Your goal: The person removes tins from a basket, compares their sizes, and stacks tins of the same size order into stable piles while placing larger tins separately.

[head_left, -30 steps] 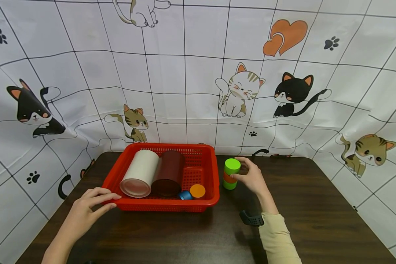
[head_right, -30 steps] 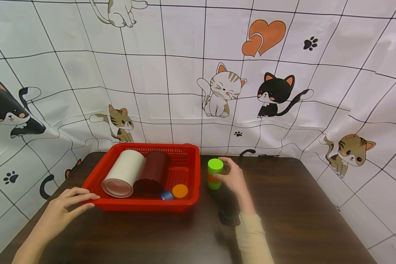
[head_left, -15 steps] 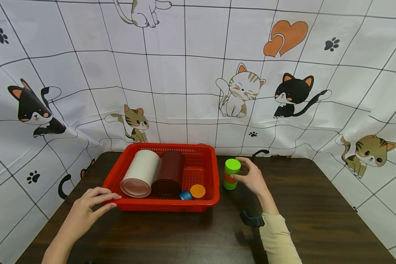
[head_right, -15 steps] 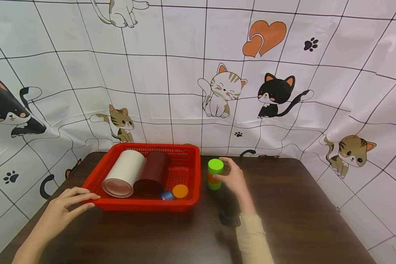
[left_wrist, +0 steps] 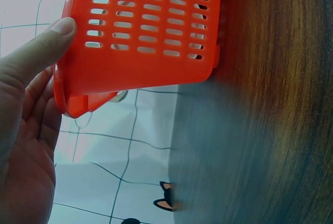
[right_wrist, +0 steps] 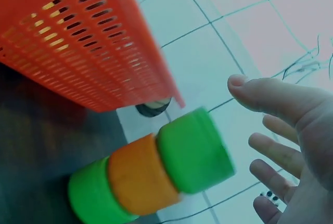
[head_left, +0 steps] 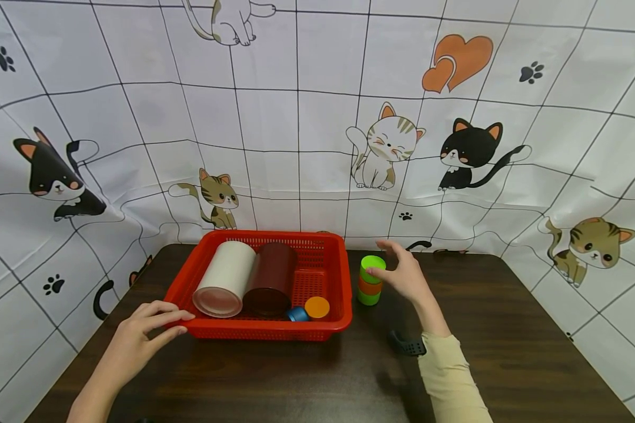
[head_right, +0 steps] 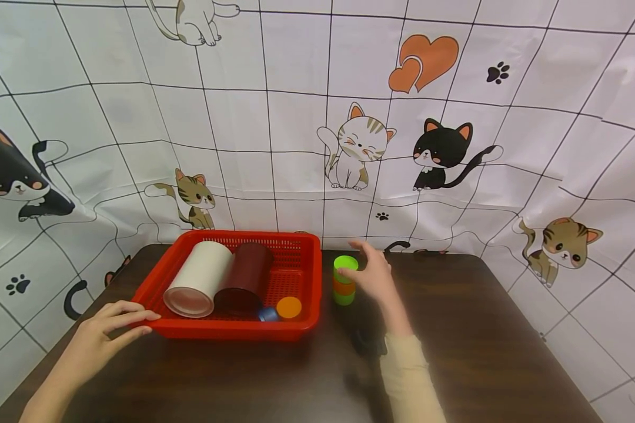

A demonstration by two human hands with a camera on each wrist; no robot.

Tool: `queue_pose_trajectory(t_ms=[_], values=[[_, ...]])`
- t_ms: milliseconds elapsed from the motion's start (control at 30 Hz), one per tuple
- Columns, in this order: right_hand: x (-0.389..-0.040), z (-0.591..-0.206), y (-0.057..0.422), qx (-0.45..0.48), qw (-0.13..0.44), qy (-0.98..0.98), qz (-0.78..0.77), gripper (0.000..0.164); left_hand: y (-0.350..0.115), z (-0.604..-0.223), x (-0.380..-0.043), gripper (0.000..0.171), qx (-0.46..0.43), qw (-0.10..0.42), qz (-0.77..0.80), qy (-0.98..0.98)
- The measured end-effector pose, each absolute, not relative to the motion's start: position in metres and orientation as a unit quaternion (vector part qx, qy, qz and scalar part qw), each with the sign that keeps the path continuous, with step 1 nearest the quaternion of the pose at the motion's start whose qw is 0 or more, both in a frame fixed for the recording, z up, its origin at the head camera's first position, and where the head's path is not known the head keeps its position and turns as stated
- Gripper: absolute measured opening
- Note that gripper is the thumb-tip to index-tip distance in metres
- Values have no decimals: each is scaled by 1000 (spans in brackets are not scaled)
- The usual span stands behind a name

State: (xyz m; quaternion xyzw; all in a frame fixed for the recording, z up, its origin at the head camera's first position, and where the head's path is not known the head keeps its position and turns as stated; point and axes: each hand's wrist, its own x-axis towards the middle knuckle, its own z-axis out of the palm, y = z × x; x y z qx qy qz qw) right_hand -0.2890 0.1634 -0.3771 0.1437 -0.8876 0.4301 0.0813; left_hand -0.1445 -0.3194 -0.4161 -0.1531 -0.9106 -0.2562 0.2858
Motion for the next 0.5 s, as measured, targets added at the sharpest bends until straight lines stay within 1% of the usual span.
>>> queue_pose_trajectory(t_ms=[167, 500], values=[[-294, -360, 156, 166, 88, -892, 411, 65, -319, -416, -144, 45, -154, 285, -254, -911], [-305, -335, 137, 207, 72, -891, 398, 67, -320, -417, -145, 45, -162, 292, -255, -908]])
